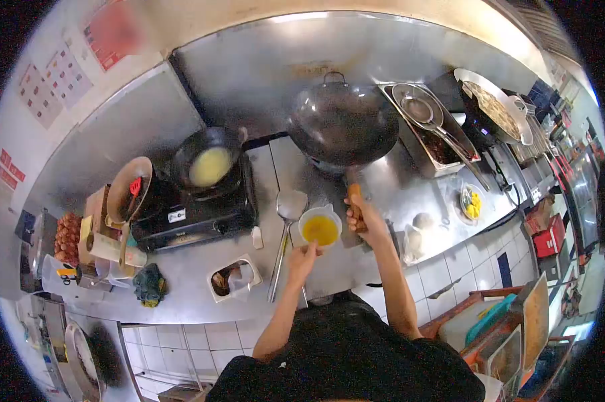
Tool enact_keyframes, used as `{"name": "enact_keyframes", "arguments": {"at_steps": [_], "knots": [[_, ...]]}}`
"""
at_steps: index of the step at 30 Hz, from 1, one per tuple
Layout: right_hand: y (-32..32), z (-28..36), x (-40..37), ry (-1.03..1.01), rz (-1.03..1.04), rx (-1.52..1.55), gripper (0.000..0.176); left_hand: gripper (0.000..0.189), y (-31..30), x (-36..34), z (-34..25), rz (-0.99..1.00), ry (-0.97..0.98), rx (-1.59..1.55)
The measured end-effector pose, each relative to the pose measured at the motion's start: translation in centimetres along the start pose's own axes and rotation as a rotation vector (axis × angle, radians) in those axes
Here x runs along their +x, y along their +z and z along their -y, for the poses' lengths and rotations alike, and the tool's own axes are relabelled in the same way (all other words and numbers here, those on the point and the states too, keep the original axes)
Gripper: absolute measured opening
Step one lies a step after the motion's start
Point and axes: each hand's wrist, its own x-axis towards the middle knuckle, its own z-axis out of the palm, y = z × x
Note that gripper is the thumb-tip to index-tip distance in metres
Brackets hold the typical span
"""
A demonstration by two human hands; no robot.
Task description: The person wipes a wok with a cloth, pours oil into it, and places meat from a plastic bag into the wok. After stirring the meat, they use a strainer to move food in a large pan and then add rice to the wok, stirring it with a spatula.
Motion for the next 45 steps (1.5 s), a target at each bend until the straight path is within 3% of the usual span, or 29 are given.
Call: {"name": "enact_keyframes", "arguments": {"at_steps": [3, 6, 12, 16, 19, 23, 29, 45], "knots": [[-0.9, -0.4, 0.5, -0.028, 0.044, 0.038, 0.041, 0.047, -1.0, 0.9, 0.6, -0.063, 0.006, -0.176], [-1.6, 0.2, 0.8, 0.016, 0.035, 0.027, 0.04, 0.046, -4.5, -0.2, -4.6, -0.074, -0.013, -0.208], [-2.4, -0.2, 1.4, 0.017, 0.045, 0.066, 0.033, 0.047, -9.9, 1.8, -17.9, -0.157, 0.05, 0.087], [-1.6, 0.5, 0.4, 0.025, 0.065, 0.115, 0.033, 0.052, -10.7, 5.2, -24.7, -0.246, 0.133, 0.107], [-1.8, -0.1, 0.9, -0.016, 0.118, 0.14, 0.034, 0.051, -10.5, 7.6, -29.7, -0.204, 0.077, 0.266], [-1.8, 0.6, 0.6, 0.031, 0.117, 0.132, 0.027, 0.051, -9.6, 10.9, -32.3, -0.144, 0.147, 0.191], [-2.3, 1.1, 0.3, 0.013, 0.159, 0.136, 0.027, 0.05, -8.5, 15.8, -34.2, -0.132, 0.092, 0.309], [-2.6, 0.6, 0.8, 0.058, 0.102, 0.12, 0.029, 0.049, -4.9, 18.6, -38.1, -0.102, 0.087, 0.373]]}}
